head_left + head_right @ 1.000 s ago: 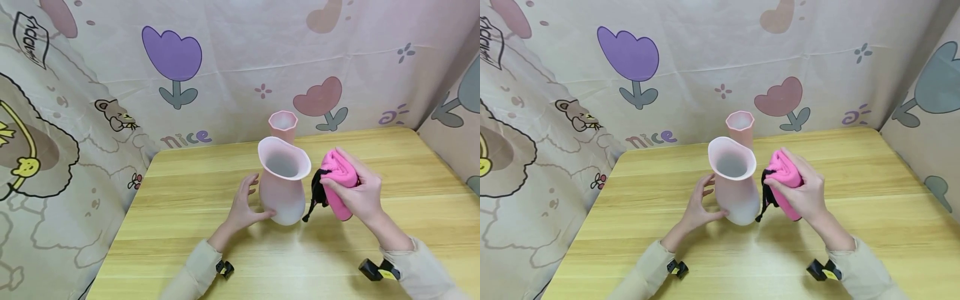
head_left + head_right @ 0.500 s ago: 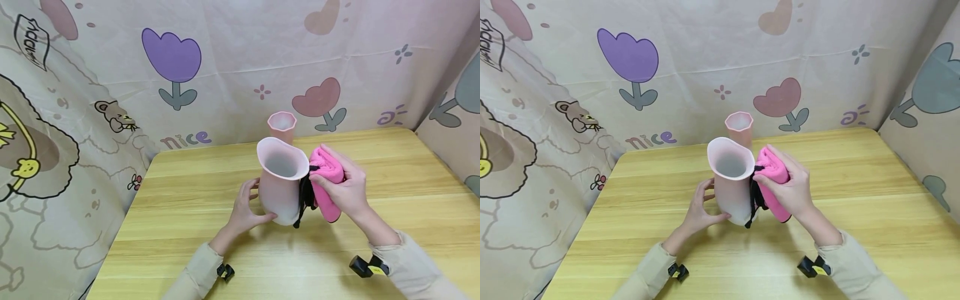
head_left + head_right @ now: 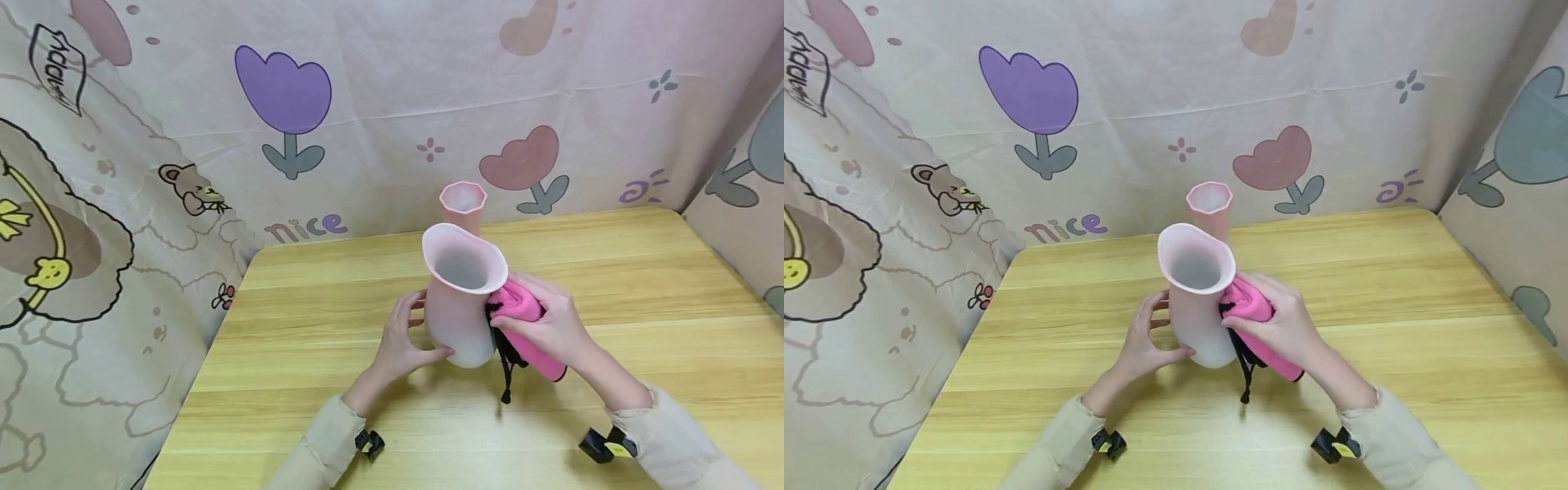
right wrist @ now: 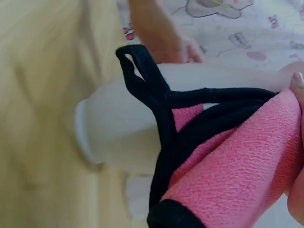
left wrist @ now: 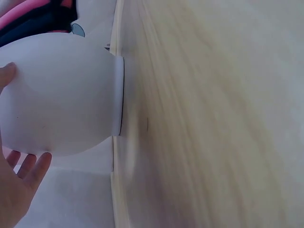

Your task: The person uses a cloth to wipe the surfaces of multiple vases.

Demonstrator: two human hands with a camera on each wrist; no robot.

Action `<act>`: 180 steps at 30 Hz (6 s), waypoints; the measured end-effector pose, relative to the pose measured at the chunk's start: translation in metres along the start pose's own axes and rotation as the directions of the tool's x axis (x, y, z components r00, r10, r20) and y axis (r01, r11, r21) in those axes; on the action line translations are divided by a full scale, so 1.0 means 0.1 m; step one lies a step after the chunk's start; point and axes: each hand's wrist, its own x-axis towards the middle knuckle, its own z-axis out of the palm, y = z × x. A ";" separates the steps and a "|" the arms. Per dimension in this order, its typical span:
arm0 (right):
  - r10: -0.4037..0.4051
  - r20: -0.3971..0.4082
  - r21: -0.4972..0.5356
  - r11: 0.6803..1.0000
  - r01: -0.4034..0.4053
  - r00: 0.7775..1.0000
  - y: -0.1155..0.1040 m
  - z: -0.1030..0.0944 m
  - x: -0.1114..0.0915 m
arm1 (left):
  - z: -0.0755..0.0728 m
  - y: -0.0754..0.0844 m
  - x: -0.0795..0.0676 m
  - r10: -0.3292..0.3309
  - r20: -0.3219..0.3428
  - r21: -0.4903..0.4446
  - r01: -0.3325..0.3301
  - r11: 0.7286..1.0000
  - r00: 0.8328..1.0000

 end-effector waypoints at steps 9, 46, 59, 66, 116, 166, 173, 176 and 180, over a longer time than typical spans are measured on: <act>0.132 0.136 -0.139 0.984 -0.113 0.982 0.22 -0.02 -0.31 | 0.00 0.02 0.00 -0.020 0.012 0.008 0.020 1.000 1.000; 0.363 0.424 -0.272 0.925 -0.266 0.830 0.45 0.13 -0.61 | -0.01 0.02 -0.01 -0.039 0.024 0.009 0.039 0.999 0.999; 0.331 0.309 -0.223 0.937 -0.271 0.891 0.33 -0.01 -0.52 | -0.01 0.03 -0.01 -0.068 0.028 0.000 0.068 0.998 0.997; 0.262 0.216 -0.208 0.953 -0.218 0.941 0.17 -0.08 -0.34 | 0.00 0.02 -0.01 -0.037 0.024 0.005 0.037 0.999 0.999; 0.036 -0.195 0.053 0.998 -0.026 0.980 -0.26 -0.07 0.12 | 0.00 0.01 -0.02 -0.036 0.012 0.014 0.036 0.999 0.999; 0.352 0.225 -0.174 0.932 -0.318 0.908 0.40 0.08 -0.64 | 0.01 0.00 -0.01 -0.070 0.025 0.001 0.070 0.998 0.997; 0.410 0.304 -0.234 0.907 -0.350 0.860 0.44 0.09 -0.65 | 0.01 0.00 -0.01 -0.065 0.021 0.005 0.065 0.998 0.998; 0.413 0.329 -0.267 0.903 -0.336 0.849 0.45 0.10 -0.64 | 0.01 0.00 -0.01 -0.064 0.021 0.001 0.064 0.998 0.998; 0.406 0.345 -0.287 0.904 -0.317 0.846 0.44 0.11 -0.63 | 0.01 0.00 -0.01 -0.064 0.021 0.002 0.064 0.998 0.998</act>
